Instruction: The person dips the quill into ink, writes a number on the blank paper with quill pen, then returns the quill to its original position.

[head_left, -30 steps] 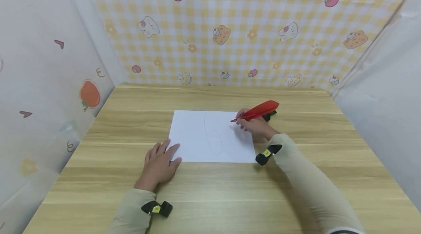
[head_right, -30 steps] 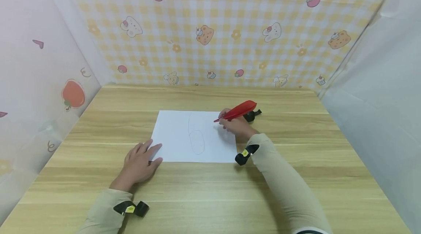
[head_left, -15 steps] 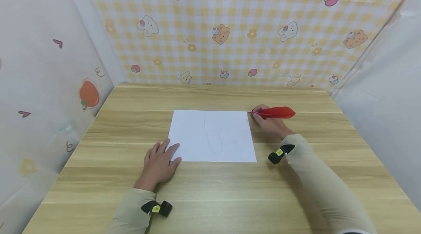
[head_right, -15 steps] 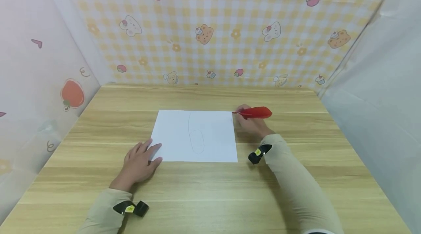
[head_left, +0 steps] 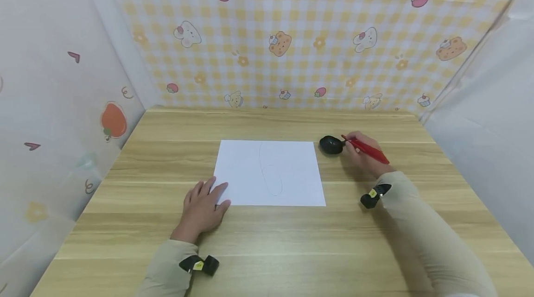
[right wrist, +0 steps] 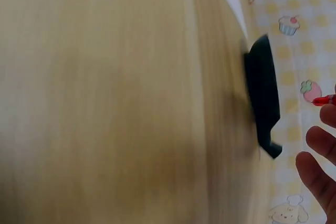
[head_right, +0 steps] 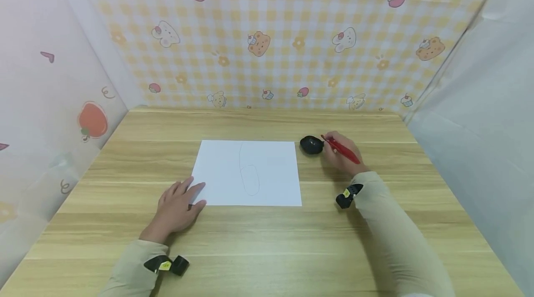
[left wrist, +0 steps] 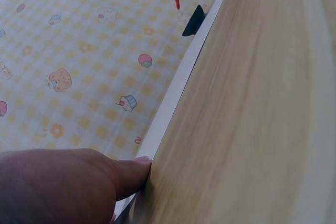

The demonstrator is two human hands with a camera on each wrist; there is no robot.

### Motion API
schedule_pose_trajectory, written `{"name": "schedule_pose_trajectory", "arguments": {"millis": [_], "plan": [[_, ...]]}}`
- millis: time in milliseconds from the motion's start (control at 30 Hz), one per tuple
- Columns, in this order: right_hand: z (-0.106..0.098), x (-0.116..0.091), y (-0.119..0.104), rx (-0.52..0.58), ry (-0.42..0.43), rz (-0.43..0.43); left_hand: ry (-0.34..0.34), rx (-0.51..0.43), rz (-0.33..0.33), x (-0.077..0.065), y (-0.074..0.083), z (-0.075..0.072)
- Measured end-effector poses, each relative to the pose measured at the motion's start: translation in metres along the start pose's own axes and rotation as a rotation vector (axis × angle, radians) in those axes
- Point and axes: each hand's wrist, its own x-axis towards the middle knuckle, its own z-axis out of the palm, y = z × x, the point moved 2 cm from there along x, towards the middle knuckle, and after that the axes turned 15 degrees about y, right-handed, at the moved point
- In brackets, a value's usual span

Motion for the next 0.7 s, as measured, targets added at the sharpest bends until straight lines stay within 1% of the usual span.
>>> {"name": "schedule_pose_trajectory", "arguments": {"millis": [33,100,233,300,433,500,600,700], "plan": [[-0.001,-0.001,0.002,-0.018,0.014,-0.049,-0.001,-0.001,-0.001,0.0,0.0,0.0],[-0.004,-0.001,0.005,-0.048,0.018,-0.1,-0.003,-0.003,-0.004,0.0,0.0,0.0],[-0.007,-0.002,0.008,-0.087,-0.026,-0.122,-0.008,-0.002,-0.002,0.0,0.0,0.0],[-0.007,-0.002,0.009,-0.108,-0.049,-0.159,-0.01,-0.001,-0.003,0.0,0.0,0.0],[-0.006,-0.003,0.015,-0.175,-0.13,-0.201,-0.008,0.001,-0.002,-0.001,0.0,0.0],[-0.005,-0.003,0.019,-0.211,-0.177,-0.202,-0.008,0.002,-0.003,-0.001,0.0,0.0],[-0.004,-0.003,0.025,-0.232,-0.236,-0.164,-0.009,0.001,-0.005,-0.001,-0.001,-0.001],[-0.003,-0.003,0.031,-0.255,-0.275,-0.143,-0.011,0.003,-0.006,0.0,0.0,-0.001]]}}
